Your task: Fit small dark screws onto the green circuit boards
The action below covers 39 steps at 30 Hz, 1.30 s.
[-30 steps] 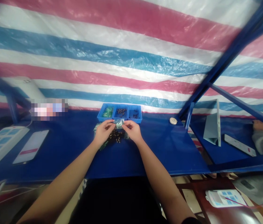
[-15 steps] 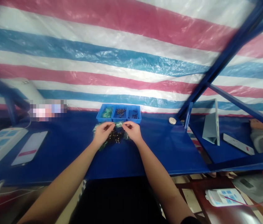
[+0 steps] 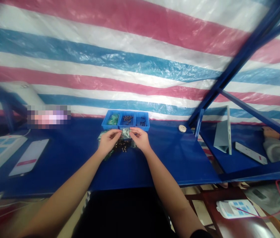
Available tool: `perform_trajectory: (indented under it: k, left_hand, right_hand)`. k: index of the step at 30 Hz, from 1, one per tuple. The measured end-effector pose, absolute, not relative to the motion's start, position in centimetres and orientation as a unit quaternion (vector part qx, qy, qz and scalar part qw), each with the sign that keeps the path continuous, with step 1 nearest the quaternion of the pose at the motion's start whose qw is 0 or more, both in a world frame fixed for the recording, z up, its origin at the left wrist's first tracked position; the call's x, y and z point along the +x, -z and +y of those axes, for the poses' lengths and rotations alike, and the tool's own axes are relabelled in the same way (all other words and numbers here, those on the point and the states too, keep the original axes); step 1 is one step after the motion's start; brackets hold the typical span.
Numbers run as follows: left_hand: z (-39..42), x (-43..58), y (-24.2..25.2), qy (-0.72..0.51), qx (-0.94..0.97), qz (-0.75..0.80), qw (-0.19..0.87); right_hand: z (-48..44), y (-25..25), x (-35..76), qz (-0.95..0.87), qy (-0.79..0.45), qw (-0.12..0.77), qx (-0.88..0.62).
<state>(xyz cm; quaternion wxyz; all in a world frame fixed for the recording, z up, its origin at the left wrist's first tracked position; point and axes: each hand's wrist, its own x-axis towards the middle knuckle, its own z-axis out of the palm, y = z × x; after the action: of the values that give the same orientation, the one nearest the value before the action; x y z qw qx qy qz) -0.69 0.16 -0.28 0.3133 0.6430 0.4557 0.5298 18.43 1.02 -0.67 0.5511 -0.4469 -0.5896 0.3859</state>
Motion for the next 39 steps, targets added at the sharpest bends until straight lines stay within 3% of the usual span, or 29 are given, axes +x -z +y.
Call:
perform_trajectory:
  k: [9, 22, 30, 39]
  left_hand:
    - [0.1, -0.6, 0.0, -0.524, 0.635, 0.437, 0.363]
    - [-0.3, -0.5, -0.4, -0.465, 0.689, 0.45, 0.327]
    - [0.4, -0.9, 0.0, -0.523, 0.619, 0.47, 0.35]
    - [0.3, -0.8, 0.1, -0.508, 0.64, 0.468, 0.335]
  right_hand:
    - [1.0, 0.6, 18.2, -0.592, -0.366, 0.564, -0.443]
    - [0.6, 0.2, 18.3, -0.611, -0.353, 0.563, -0.43]
    - [1.3, 1.0, 18.2, -0.588, -0.377, 0.549, -0.46]
    - [1.1, 0.9, 18.2, -0.604, -0.356, 0.541, -0.464]
